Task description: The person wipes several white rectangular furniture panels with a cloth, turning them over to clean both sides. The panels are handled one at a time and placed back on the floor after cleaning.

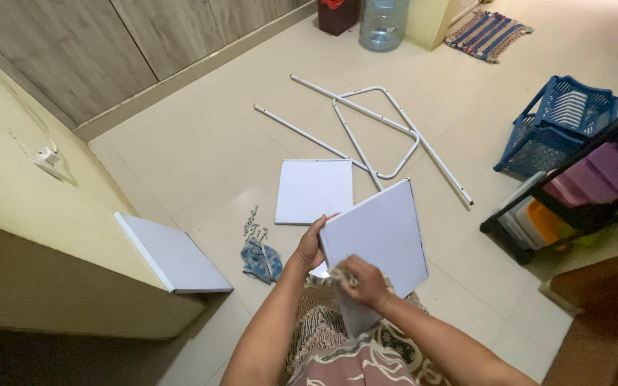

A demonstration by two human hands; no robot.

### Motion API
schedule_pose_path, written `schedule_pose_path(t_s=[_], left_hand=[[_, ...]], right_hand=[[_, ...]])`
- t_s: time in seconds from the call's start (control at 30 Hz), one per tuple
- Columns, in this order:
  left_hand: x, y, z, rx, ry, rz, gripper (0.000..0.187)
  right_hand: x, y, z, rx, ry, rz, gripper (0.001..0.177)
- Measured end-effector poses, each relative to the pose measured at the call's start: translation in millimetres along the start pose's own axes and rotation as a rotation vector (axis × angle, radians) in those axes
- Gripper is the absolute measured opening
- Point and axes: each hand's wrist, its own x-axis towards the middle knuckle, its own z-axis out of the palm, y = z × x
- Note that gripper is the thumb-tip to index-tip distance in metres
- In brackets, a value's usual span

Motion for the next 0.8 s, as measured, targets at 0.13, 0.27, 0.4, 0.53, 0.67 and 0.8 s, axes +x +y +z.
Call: schedule_pose_path(t_s=[0.13,0.27,0.4,0.53,0.67,0.8], left_hand=[[7,-7,2,-0.003,-0.081,0.011,0.058],[0,-6,13,-0.066,-0.101,-0.036,0.077],[-16,7,21,-0.039,-0.109,-0.059,0.088],[-25,19,24,0.034,-0.056,-0.030,0.086],[-29,13,13,0.000,-0.096,-0.030,0.076],[-19,5,4,0.032,-0.156,-0.024,0.061]], right_hand=[[60,-33,-21,0.048,0.426,0.010,0.027],[70,-53,-26,-0.001,0.306,0.099,0.032],[41,-40,-9,-0.104,0.110,0.135,0.032],[-3,-18,6,-0.315,-0.128,0.099,0.031],[-30,1,-8,-0.083,-0.396,0.051,0.031],[8,-7,-30,0.063,0.005,0.005,0.027]])
